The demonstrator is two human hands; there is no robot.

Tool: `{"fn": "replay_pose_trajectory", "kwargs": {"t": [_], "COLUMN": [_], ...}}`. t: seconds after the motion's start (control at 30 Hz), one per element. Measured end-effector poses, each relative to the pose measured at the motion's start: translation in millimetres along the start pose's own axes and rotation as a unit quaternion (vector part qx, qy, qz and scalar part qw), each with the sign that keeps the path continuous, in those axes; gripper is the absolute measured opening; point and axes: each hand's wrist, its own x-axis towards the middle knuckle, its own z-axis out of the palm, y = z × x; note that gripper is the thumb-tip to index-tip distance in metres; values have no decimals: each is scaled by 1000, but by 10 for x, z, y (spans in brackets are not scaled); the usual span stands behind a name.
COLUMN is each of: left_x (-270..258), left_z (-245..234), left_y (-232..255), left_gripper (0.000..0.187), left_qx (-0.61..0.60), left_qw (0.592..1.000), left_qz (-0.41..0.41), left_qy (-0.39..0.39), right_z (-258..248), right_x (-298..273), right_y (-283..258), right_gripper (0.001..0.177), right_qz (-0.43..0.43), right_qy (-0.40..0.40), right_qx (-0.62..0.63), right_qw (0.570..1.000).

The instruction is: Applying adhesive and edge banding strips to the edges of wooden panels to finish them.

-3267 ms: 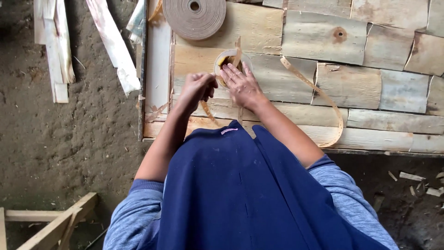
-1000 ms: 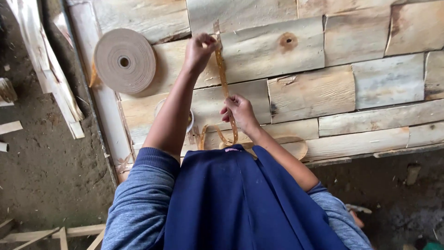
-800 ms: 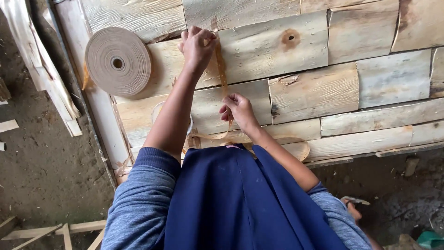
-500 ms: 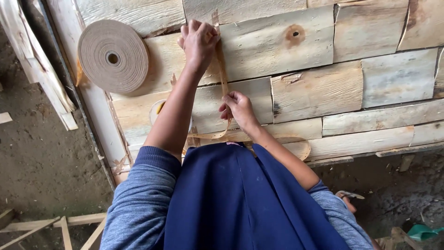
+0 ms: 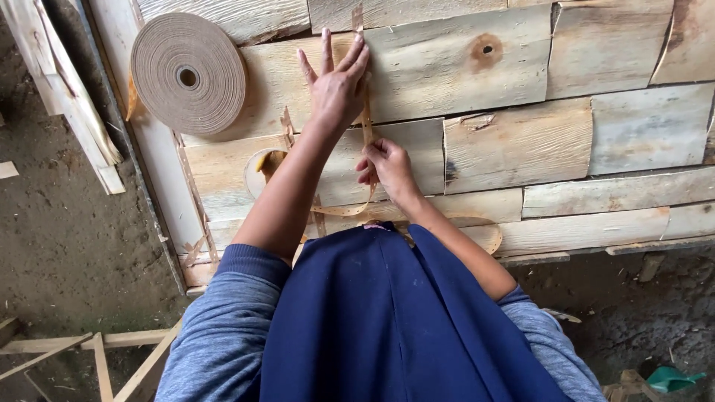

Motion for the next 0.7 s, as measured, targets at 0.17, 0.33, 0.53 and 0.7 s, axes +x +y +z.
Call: {"fn": "replay_pose_trajectory", "kwargs": {"t": [0.17,0.33,0.53,0.7], "left_x": [-99,-123,-99,-104], "left_z": [3,101,-67,-219], "left_y": [-2,-84,-120,-107], "left_gripper": [54,58,74,96], "left_qx": [5,42,52,60], "left_qw": [1000,998,994,984], "left_qz": [10,38,42,79], "left_qy": [-17,0,-90,-151], "right_z": [-16,-3,43,29], "right_x": [-13,25,-59,-7], "right_y": [19,47,-94,-23], "right_gripper": [16,18,18,20], "right_qz": [-6,-7,2,-20], "right_qy": [-9,-2,4,-3], "right_qx": [-4,11,-17,12], "right_qw": [1000,1000,1000,1000]}}
